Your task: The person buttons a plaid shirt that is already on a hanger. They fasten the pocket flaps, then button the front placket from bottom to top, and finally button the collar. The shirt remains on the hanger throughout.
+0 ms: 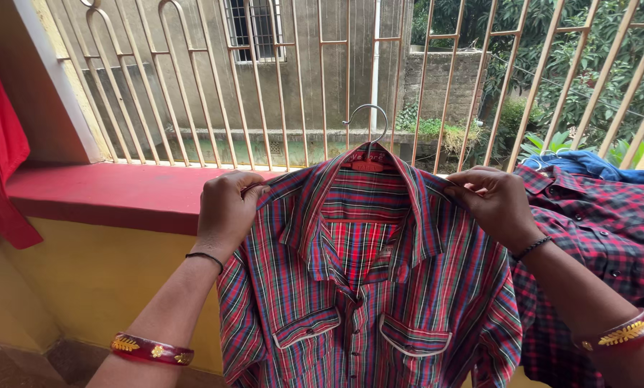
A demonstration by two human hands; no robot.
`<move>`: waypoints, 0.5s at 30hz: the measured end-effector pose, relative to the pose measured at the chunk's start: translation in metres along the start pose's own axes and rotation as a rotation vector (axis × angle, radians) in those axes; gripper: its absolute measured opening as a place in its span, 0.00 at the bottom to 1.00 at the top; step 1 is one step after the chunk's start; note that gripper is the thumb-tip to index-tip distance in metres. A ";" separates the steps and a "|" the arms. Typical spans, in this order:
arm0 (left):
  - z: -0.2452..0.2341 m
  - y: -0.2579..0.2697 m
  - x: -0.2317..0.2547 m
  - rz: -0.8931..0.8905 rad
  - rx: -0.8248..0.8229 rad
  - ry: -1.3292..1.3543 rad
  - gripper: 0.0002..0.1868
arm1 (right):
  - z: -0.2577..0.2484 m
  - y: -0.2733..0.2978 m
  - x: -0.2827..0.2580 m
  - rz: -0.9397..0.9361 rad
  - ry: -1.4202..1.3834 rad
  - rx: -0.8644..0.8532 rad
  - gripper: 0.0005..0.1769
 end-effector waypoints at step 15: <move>-0.059 -0.046 -0.066 0.077 0.024 -0.104 0.08 | 0.052 -0.071 -0.070 -0.136 0.117 0.063 0.11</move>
Point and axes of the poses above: each hand's wrist, its own y-axis away from the middle knuckle, its own z-axis out of the palm, x = y × z, the point moved 3 cm from there along -y, towards the middle knuckle, and after that the axes turned 2 degrees about -y, right-handed, at the moved point
